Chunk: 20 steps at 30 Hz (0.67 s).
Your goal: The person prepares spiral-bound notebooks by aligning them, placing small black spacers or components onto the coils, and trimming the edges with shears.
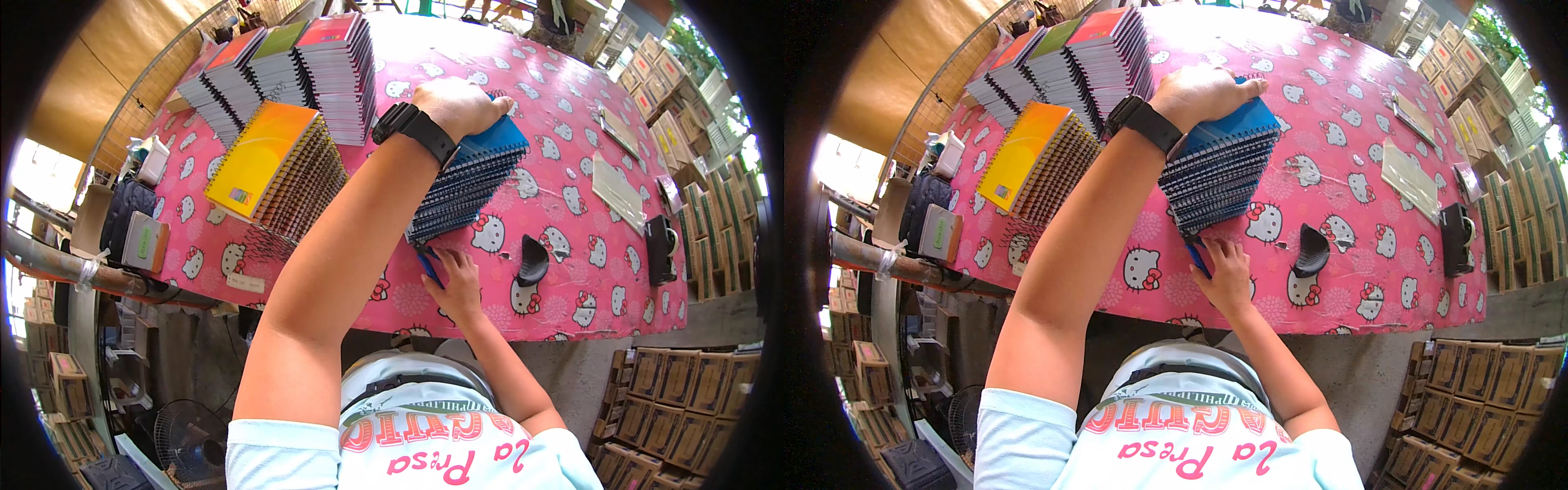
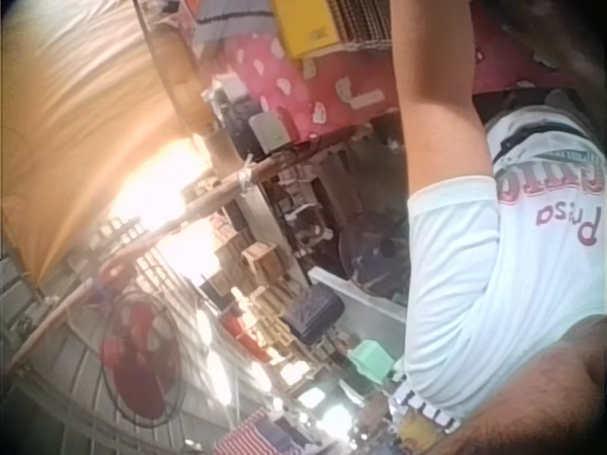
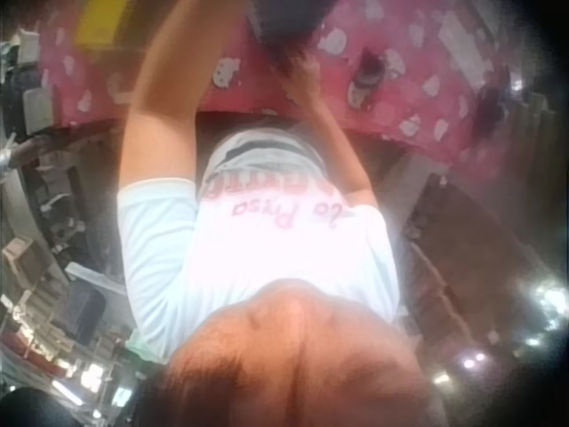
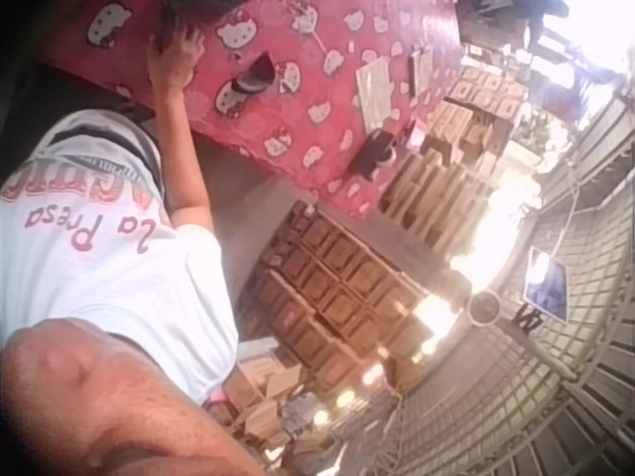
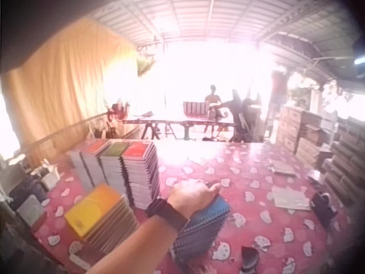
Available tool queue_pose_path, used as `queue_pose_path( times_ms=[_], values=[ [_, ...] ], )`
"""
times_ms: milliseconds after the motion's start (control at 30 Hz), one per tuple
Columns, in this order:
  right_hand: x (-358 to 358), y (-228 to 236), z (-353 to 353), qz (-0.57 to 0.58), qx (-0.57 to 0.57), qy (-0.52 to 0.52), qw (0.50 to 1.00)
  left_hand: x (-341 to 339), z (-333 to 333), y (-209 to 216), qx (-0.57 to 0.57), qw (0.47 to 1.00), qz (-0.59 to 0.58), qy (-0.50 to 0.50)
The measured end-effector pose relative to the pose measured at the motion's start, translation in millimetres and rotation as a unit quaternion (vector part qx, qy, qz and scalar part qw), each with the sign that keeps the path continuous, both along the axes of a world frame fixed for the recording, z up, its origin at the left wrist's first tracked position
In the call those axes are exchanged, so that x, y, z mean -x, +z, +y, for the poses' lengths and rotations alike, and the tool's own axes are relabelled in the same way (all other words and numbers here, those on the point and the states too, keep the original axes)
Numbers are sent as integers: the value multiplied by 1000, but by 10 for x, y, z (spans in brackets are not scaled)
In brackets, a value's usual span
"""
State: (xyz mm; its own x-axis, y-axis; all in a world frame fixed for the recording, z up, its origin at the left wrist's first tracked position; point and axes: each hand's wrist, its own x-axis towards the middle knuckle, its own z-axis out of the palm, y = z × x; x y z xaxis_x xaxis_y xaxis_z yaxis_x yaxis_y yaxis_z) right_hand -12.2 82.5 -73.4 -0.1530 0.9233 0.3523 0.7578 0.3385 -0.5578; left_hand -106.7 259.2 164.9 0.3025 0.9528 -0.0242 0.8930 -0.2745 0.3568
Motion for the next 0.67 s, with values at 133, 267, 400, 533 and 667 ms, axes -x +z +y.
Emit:
queue_pose_path(
  times_ms=[133, 267, 400, 533, 667],
  values=[
    [25, 9, -23, -21, -32, -6, 999, 3, -6, 1, 6, 1000, 1, 6],
    [10, 5, -37, 5, -46, -7, 999, 2, 22, -10, 5, 1000, 6, -7],
    [7, 12, 7, 16, 4, 15, 1000, 2, 30, -21, 3, 1000, 10, -2],
    [-224, -100, 191, 436, 408, 84, 798, 5, 8, 21, 18, 1000, -1, 3],
    [-173, -244, 163, 338, 352, 38, 872, 10, 24, -6, 5, 1000, 18, -1]
  ],
)
